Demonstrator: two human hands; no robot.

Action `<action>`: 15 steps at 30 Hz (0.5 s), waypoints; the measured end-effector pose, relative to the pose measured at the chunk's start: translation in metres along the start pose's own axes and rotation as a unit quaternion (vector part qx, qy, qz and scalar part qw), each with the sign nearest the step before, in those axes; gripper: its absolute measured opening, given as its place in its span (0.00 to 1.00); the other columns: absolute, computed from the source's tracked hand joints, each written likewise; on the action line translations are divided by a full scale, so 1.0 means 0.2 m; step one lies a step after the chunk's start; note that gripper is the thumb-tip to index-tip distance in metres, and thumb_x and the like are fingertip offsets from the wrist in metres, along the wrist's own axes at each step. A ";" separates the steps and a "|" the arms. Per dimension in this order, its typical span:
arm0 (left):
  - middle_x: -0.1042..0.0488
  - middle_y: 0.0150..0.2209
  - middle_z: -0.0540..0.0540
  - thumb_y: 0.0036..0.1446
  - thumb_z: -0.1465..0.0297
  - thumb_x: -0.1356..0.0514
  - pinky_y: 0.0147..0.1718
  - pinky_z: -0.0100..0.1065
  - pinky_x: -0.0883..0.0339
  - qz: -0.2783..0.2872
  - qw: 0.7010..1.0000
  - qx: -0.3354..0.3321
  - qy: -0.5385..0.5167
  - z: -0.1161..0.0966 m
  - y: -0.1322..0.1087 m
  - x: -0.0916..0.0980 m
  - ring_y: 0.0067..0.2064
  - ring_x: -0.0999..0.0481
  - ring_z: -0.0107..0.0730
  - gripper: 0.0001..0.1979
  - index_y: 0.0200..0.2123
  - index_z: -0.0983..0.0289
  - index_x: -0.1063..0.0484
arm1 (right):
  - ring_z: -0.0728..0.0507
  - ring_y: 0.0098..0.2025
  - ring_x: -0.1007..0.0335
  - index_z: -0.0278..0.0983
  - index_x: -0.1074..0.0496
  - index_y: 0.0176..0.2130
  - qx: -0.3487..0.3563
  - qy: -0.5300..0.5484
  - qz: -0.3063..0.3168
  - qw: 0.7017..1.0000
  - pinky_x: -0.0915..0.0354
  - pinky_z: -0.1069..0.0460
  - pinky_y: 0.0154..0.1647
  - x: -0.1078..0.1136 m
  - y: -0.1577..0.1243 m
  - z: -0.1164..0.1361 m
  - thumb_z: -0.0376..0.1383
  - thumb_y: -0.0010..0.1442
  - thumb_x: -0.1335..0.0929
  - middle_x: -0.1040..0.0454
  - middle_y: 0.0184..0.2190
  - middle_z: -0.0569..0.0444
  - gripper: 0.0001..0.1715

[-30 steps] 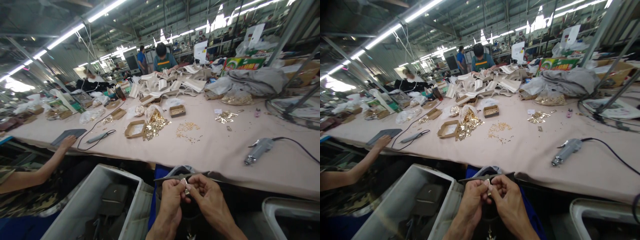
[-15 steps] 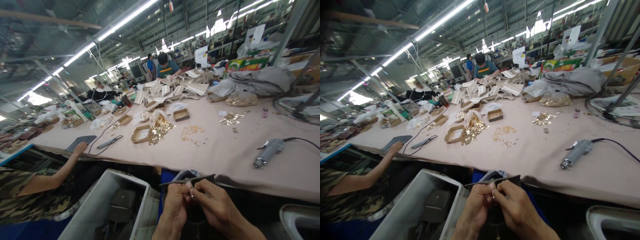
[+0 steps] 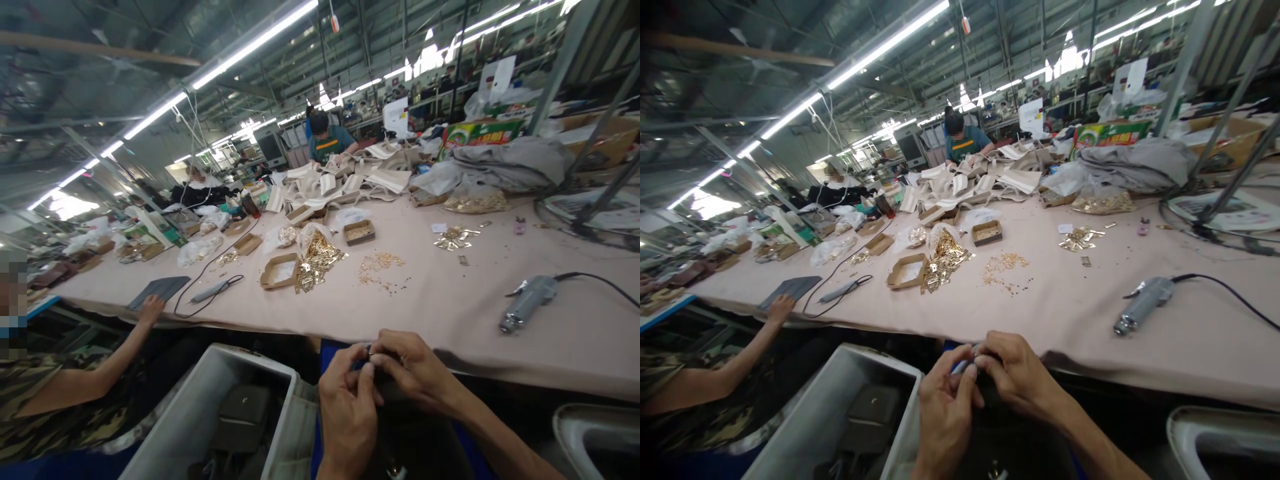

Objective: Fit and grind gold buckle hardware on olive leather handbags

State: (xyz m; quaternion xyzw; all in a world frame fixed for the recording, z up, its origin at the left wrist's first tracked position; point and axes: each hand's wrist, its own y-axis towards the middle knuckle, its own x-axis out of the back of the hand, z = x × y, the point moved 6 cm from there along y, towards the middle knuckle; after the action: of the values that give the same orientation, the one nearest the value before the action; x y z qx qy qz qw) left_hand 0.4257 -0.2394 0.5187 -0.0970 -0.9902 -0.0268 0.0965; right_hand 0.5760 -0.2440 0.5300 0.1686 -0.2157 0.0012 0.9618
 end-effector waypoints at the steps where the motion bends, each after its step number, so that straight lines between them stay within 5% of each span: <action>1: 0.20 0.33 0.57 0.63 0.62 0.38 0.19 0.26 0.39 0.027 1.000 0.007 -0.007 0.00 0.02 -0.02 0.19 0.30 0.23 0.17 0.50 0.66 0.23 | 0.47 0.32 0.33 0.36 0.28 0.32 -0.022 0.016 0.007 1.000 0.41 0.52 0.35 0.00 0.01 -0.02 0.34 0.67 0.34 0.29 0.28 0.56 0.11; 5: 0.30 0.15 0.50 0.59 0.66 0.36 0.17 0.25 0.44 0.028 0.997 0.043 -0.055 0.09 0.10 -0.06 0.15 0.35 0.23 0.12 0.40 0.70 0.18 | 0.46 0.33 0.31 0.36 0.26 0.32 -0.098 0.074 0.042 0.992 0.38 0.53 0.36 0.00 0.02 -0.09 0.35 0.65 0.33 0.25 0.29 0.56 0.09; 15: 0.31 0.14 0.49 0.51 0.67 0.32 0.13 0.25 0.49 -0.009 0.989 0.102 -0.111 0.24 0.13 -0.11 0.13 0.38 0.23 0.11 0.33 0.70 0.18 | 0.48 0.27 0.40 0.36 0.24 0.33 -0.159 0.043 0.069 0.984 0.46 0.53 0.28 0.00 0.02 -0.18 0.34 0.61 0.34 0.29 0.25 0.58 0.10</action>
State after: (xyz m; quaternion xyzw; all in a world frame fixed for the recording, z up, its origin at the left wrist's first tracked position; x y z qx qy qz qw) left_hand 0.4439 -0.2152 0.4687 -0.0805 -0.9932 0.0844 -0.0047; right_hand 0.5917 -0.2294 0.5003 -0.0014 -0.1831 0.0400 0.9823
